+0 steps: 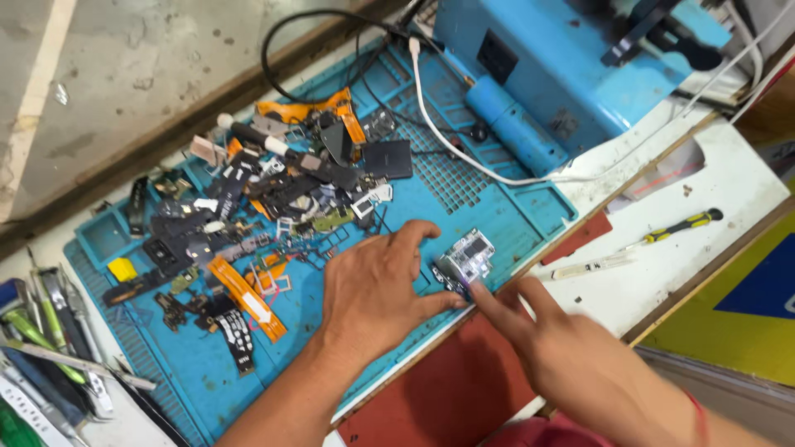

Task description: The person cleans a mobile phone motherboard using a small brush, scrubbing various components while holding the board over a red mat.

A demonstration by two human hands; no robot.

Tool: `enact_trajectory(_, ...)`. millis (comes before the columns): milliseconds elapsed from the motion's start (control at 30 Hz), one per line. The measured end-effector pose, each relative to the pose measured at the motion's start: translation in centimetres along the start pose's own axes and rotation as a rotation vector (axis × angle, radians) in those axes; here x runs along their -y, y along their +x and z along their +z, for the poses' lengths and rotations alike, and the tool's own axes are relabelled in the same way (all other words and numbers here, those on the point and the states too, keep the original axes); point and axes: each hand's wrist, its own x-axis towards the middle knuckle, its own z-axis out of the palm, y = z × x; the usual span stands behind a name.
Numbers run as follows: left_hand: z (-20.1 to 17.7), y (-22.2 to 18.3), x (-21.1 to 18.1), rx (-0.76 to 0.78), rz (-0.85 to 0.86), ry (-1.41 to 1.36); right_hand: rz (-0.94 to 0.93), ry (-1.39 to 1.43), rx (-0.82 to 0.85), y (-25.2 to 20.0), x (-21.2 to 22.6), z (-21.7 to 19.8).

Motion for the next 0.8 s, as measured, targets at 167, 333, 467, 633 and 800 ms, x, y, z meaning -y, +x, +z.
enact_trajectory(167,-0.3,-0.3,0.6,-0.036,0.025,0.02,-0.082,0.167,-0.214,0.5,0.4,-0.1)
enact_trajectory(333,0.1,-0.1,0.0,-0.004,0.024,0.021,-0.048,0.181,-0.172,-0.2,0.8,0.4)
enact_trajectory(467,0.2,-0.3,0.6,-0.025,0.031,0.019,-0.118,0.184,-0.401,0.7,-0.1,0.3)
enact_trajectory(633,-0.3,-0.1,-0.2,0.001,0.028,0.047,-0.159,0.175,-0.432,0.3,0.8,-0.3)
enact_trajectory(800,-0.5,0.0,-0.8,-0.003,0.002,0.053,-0.094,0.114,-0.383,0.5,-0.8,-1.8)
